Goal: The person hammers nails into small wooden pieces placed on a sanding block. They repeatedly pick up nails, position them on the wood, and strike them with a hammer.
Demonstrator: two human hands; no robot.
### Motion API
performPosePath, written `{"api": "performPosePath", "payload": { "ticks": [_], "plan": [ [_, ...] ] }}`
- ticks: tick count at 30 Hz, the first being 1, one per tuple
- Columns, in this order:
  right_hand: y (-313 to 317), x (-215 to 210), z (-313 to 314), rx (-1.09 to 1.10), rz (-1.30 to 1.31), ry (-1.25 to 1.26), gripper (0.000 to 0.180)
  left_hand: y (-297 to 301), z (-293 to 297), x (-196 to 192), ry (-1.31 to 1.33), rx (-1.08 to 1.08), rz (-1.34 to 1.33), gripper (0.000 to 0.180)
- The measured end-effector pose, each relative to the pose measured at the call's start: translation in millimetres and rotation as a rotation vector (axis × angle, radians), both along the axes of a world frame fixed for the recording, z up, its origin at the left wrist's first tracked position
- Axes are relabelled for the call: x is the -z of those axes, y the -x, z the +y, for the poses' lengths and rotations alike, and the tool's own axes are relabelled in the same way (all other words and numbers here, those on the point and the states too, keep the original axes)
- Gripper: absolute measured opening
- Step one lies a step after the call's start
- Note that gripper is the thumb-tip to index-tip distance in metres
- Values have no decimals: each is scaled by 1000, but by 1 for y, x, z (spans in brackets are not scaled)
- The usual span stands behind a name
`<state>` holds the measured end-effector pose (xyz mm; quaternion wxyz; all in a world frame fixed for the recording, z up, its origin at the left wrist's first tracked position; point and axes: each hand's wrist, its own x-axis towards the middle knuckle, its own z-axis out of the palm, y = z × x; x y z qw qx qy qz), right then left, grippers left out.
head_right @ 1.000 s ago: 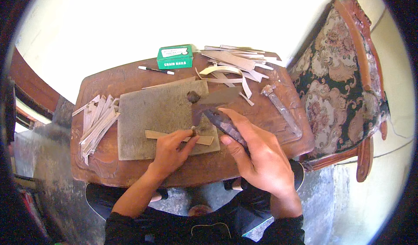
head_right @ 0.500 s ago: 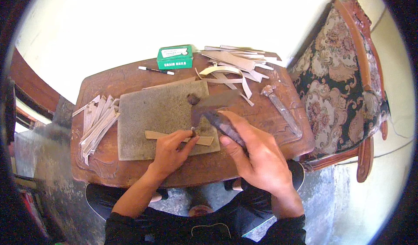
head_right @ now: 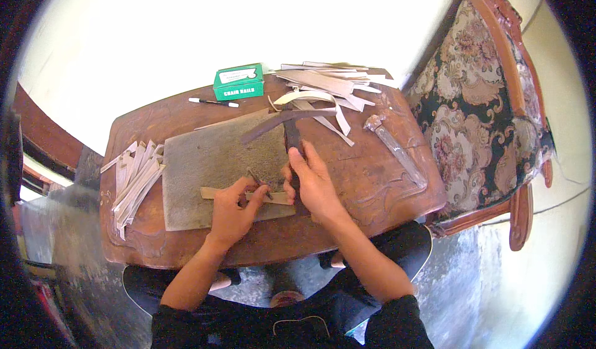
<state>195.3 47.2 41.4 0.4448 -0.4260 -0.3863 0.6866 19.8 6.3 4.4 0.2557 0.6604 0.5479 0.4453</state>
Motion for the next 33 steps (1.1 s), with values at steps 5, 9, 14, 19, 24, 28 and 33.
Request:
{"api": "performPosePath", "payload": {
  "ticks": [5,9,14,19,24,28,33],
  "plan": [
    [3,25,3,20,10,64,28,4,1,-8,229,-10,-55,18],
    [4,24,1,18,-2,48,28,6,4,18,150,11,-289,18],
    [5,23,0,13,-28,31,31,3,4,5,177,35,-202,18],
    [5,23,-1,9,1,36,36,3,4,0,174,54,-136,17],
    [3,24,1,1,2,32,37,2,4,-1,146,50,-68,16],
    [3,25,1,9,4,32,38,1,3,-5,131,48,-44,16],
    [3,25,3,14,21,39,37,1,2,-6,83,64,-6,15]
  ]
}}
